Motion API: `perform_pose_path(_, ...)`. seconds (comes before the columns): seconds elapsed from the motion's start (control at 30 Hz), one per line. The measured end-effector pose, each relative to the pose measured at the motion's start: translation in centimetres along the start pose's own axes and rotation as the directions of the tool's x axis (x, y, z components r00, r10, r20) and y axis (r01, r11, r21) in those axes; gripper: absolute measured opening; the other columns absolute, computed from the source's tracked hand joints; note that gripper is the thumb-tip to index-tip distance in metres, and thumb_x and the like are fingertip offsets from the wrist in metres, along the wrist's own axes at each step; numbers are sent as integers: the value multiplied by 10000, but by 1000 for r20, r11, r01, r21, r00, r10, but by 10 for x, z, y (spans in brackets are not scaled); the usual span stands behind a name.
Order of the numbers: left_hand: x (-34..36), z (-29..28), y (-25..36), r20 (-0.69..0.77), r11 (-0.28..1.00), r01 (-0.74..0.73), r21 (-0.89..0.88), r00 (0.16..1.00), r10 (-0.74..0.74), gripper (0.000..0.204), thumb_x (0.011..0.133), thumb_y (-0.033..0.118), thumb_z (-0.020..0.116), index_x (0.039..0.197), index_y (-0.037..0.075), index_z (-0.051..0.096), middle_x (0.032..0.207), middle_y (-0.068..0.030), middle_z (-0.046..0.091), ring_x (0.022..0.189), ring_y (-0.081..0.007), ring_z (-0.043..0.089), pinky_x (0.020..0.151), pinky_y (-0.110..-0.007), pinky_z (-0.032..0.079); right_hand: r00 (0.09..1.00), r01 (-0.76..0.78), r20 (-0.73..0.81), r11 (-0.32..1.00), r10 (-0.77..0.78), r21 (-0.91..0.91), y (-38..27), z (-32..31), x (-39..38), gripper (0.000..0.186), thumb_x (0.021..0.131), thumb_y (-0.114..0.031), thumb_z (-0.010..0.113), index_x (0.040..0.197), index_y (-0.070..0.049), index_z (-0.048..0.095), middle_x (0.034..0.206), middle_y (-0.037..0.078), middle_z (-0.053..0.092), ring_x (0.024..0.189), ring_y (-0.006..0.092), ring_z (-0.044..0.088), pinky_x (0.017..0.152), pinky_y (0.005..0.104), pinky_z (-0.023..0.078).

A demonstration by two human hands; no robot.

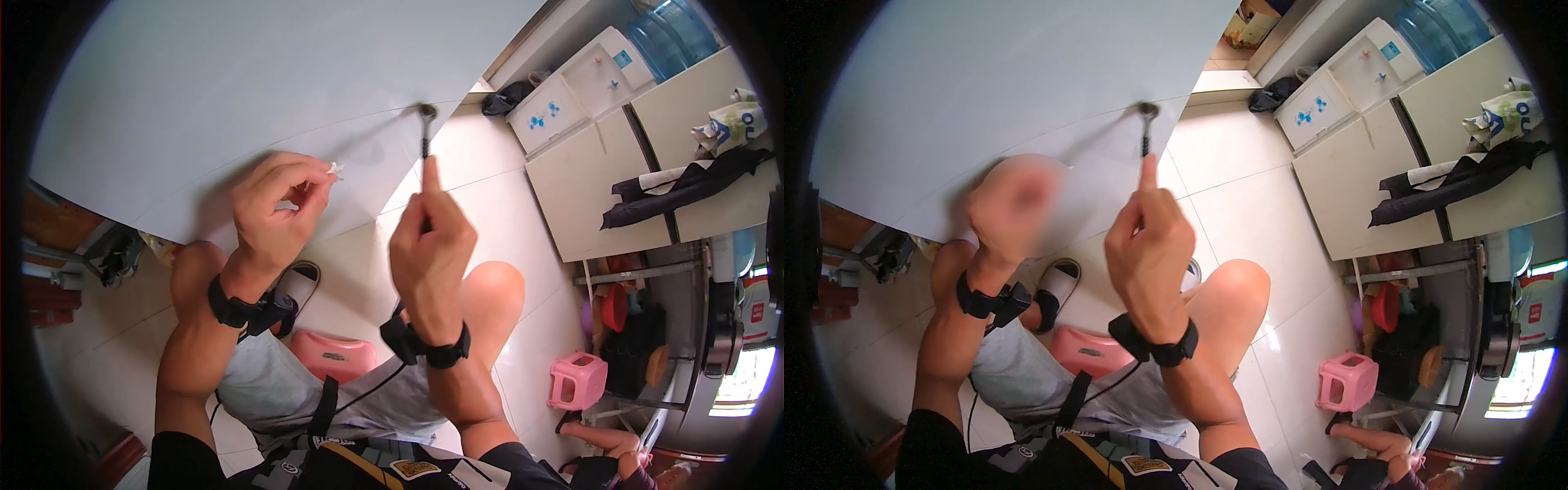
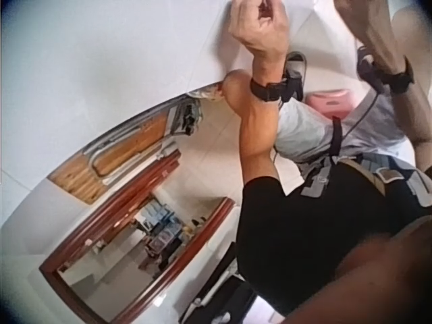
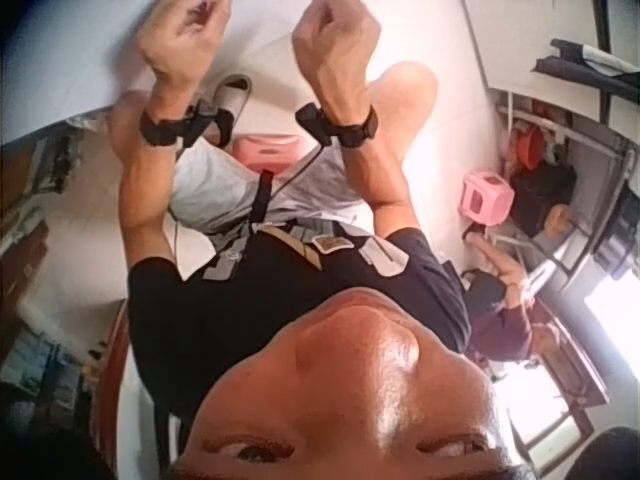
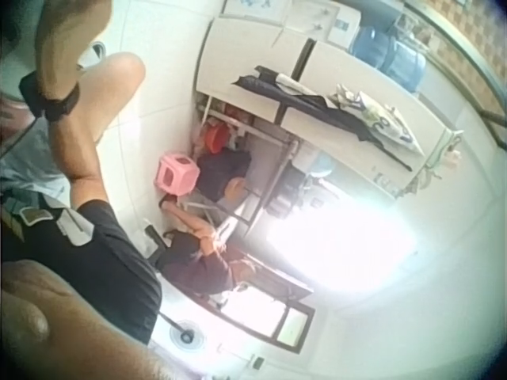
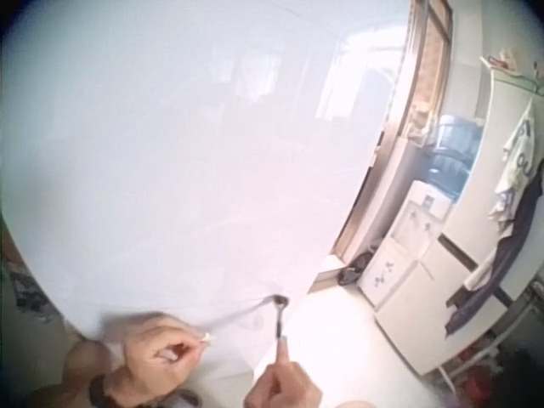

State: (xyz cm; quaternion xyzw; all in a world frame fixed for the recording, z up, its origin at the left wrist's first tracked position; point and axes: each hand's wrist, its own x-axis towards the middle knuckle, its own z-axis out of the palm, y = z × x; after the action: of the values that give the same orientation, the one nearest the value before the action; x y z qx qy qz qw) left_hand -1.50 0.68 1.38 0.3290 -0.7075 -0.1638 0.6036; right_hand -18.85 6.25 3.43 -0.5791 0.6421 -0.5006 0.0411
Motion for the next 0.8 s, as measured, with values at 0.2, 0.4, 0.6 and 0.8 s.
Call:
perform_pose_path(0.2,4,-4,4,-23,997,-60,57,998,61,205,782,-139,742,904,18,695,921,-90,721,753,-148,706,534,-232,567,995,86,50,996,-86,-1,0,6,-10,492,795,92,587,1282,43,642,669,132,520,547,278,556,507,392,434)
perform_pose_path(0.4,16,-23,16,-62,831,-347,435,909,413,186,783,-129,766,868,12,679,933,-121,733,780,-219,714,622,-286,599,992,16,120,990,-33,139,-4,1,-18,525,869,83,568,1390,23,559,648,125,502,525,235,502,518,352,414)
perform_pose_path(0.6,7,-25,-2,-22,847,-277,454,947,321,258,659,-142,752,853,12,682,917,-98,729,814,-259,703,719,-348,566,978,-114,191,976,78,183,-15,5,-24,451,899,72,566,1349,42,594,654,117,503,540,190,473,539,329,411)
perform_pose_path(0.8,0,-5,-10,-36,916,-218,336,969,244,231,663,-121,742,817,29,656,905,-88,705,813,-281,685,673,-367,553,985,-151,125,951,121,271,-7,5,-18,408,941,22,614,1347,-18,632,754,41,633,634,75,504,584,253,440)
